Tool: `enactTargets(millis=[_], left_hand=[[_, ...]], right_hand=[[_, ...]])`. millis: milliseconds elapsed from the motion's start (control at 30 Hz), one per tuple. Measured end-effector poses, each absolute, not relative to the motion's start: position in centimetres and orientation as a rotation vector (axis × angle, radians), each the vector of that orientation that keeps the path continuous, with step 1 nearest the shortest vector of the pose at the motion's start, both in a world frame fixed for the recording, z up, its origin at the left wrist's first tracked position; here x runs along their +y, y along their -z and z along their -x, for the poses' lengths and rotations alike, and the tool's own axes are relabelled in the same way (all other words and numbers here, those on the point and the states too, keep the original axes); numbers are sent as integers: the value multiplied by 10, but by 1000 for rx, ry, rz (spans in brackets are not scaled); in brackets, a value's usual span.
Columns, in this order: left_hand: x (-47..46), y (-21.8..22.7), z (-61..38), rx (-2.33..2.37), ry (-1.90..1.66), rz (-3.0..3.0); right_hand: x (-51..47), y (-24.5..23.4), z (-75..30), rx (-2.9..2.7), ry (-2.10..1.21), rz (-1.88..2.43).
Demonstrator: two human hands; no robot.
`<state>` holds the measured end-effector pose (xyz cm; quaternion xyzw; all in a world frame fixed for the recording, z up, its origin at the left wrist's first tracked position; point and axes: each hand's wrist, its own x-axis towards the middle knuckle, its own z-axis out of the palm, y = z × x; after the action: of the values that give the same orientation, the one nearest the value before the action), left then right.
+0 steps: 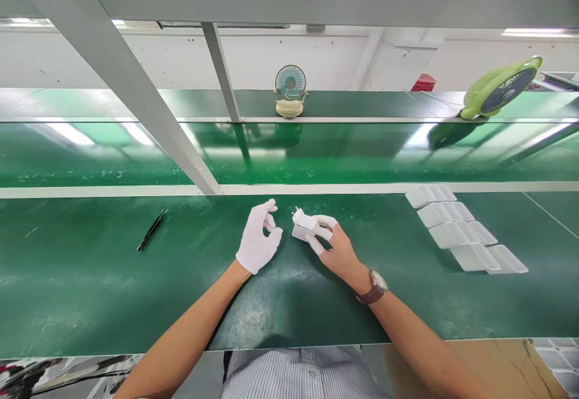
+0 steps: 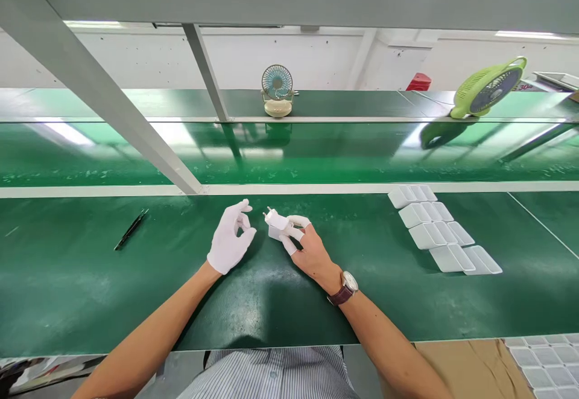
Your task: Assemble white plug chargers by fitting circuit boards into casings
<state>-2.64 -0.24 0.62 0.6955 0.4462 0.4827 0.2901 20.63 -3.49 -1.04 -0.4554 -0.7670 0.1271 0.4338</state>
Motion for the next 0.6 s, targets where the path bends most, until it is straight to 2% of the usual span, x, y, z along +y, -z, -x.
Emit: enactTargets(millis=[333, 600], left_hand=[[-6, -2, 22, 1080, -1239, -1850], [-12, -4, 16, 1001, -1202, -1952]], right_hand=[[-37, 12, -199, -1940, -320, 1046], [-38, 20, -205, -2098, 14, 924]])
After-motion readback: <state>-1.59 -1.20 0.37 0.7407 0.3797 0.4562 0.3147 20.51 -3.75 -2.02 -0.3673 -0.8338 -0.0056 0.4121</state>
